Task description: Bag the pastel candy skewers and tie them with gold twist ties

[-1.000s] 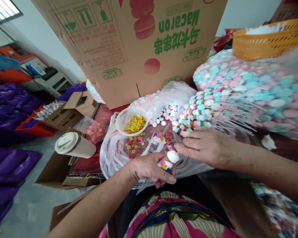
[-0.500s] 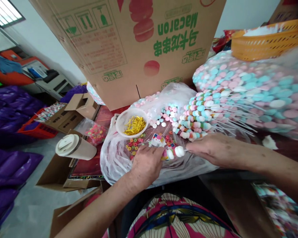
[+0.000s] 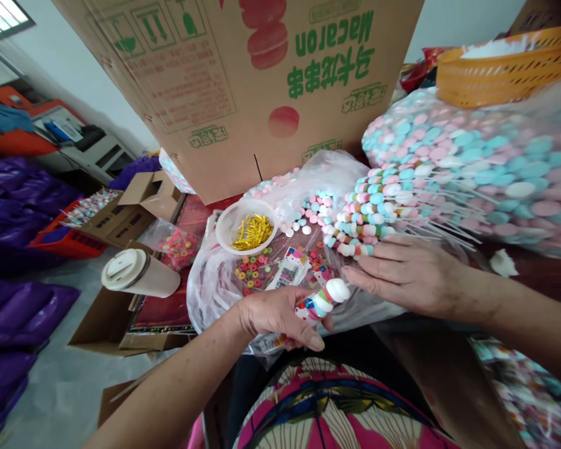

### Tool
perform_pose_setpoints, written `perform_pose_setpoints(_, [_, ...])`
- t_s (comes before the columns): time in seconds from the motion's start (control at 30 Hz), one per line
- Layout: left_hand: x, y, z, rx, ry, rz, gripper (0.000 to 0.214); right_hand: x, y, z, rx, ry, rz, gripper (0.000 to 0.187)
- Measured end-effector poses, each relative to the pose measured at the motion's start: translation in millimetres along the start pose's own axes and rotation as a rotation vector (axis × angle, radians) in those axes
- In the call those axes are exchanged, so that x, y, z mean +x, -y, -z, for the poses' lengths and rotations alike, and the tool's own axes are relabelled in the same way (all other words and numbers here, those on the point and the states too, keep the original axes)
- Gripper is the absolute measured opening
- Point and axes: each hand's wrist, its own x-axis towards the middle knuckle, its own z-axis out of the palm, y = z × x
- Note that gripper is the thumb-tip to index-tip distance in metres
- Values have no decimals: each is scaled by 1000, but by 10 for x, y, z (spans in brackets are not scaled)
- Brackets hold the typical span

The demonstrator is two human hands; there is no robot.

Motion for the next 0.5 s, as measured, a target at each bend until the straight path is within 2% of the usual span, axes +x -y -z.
perform_pose_setpoints(0.13, [28, -81, 3, 132, 23, 30, 49, 49, -2, -91, 137, 68, -71, 26])
perform_pose_setpoints(0.2, [13, -105, 41, 254, -85, -18, 51, 52, -32, -113, 216, 115, -112, 27])
perform_pose_setpoints(0.3, [-59, -120, 136, 419, -208, -68, 37, 29, -69, -134, 359, 143, -123, 27])
perform_pose_setpoints(0.4, [-135, -126, 214, 616, -169, -58, 23, -5, -87, -160, 482, 173, -124, 27])
perform_pose_setpoints(0.5, [-156, -126, 235, 826, -181, -150, 23, -33, -93, -185, 524, 275, -148, 27])
